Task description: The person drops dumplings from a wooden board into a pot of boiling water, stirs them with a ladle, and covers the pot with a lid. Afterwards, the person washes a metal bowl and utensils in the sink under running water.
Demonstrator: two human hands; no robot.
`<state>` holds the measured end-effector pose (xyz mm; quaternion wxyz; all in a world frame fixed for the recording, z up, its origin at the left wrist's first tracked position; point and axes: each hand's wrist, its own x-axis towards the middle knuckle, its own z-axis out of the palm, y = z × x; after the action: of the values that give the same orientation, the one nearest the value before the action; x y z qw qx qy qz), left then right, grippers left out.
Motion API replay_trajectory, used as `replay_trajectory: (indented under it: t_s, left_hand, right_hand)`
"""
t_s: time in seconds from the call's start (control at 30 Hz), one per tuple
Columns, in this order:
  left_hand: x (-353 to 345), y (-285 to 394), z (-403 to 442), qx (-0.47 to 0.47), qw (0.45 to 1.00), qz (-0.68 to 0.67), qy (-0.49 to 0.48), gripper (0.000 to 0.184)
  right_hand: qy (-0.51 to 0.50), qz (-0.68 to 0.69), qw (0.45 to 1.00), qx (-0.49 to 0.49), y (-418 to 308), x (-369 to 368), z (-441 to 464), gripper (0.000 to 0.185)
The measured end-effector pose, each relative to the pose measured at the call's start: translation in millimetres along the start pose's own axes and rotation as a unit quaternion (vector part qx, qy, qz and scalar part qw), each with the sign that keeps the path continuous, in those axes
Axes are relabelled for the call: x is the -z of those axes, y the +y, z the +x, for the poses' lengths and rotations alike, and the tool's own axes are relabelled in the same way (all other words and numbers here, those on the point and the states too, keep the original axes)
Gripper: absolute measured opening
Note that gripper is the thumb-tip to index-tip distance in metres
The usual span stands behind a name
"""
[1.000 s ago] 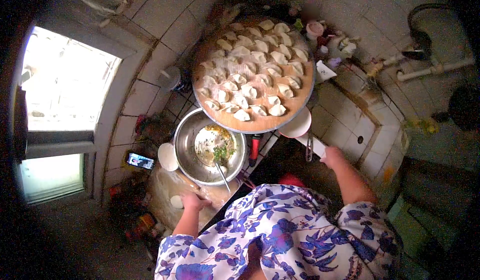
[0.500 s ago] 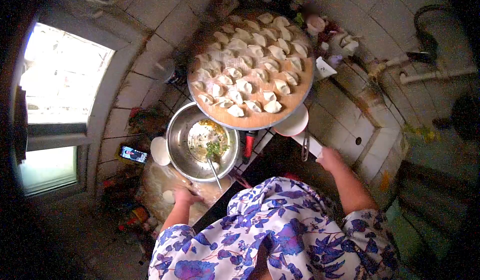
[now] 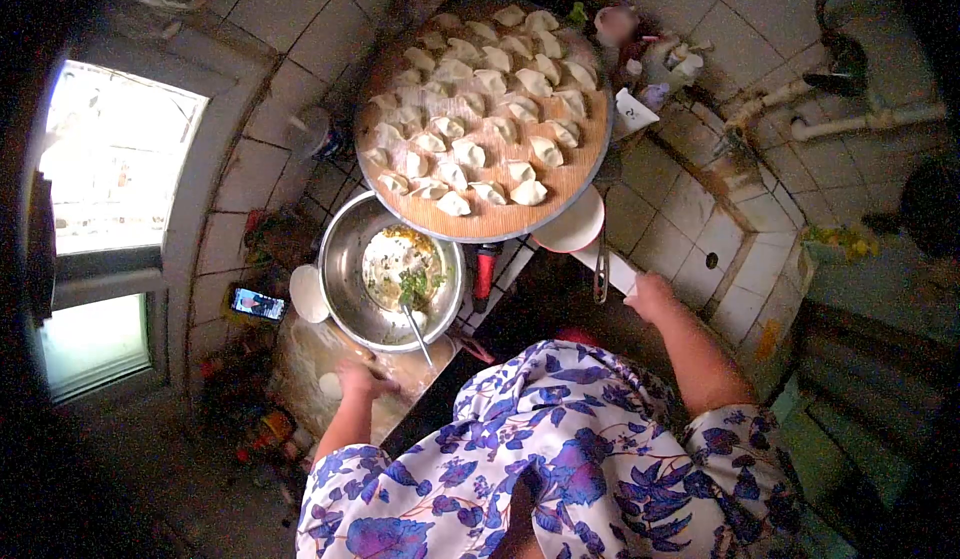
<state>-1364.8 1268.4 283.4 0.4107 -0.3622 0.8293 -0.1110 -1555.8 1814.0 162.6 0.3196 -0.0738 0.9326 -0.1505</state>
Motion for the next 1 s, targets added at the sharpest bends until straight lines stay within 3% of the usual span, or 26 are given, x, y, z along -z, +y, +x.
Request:
replay_trajectory:
  t_s: [0.17,0.37,0.53,0.73,0.9,1.0]
  left_hand:
    - [-7.1,-72.7,13.9,0.005,1.0,-0.003,0.01,0.134]
    - [-64.4,-180.0,108.0,-0.007,1.0,-0.011,0.01,0.133]
    - [-64.6,-253.5,179.6,-0.023,1.0,-0.012,0.01,0.132]
    - [-127.5,-414.8,297.1,-0.03,0.999,-0.034,0.003,0.133]
    - [-129.7,-517.5,314.7,-0.019,1.0,-0.02,0.013,0.132]
    - [-130.7,-578.8,318.5,-0.01,0.999,-0.037,0.024,0.132]
  right_hand:
    - [0.007,-0.015,1.0,0.018,-57.1,-34.2,-19.7,0.044]
    - [-0.003,0.001,1.0,0.0,-170.2,-100.7,-22.8,0.041]
    - [-0.016,0.028,0.999,0.011,-265.0,-166.7,8.5,0.031]
    - [0.123,0.092,0.982,0.11,-477.6,-208.1,0.7,0.02]
    - [0.269,0.195,0.89,0.312,-706.4,-137.5,-18.4,0.015]
    - [0.291,0.195,0.869,0.349,-821.5,-111.1,-9.2,0.013]
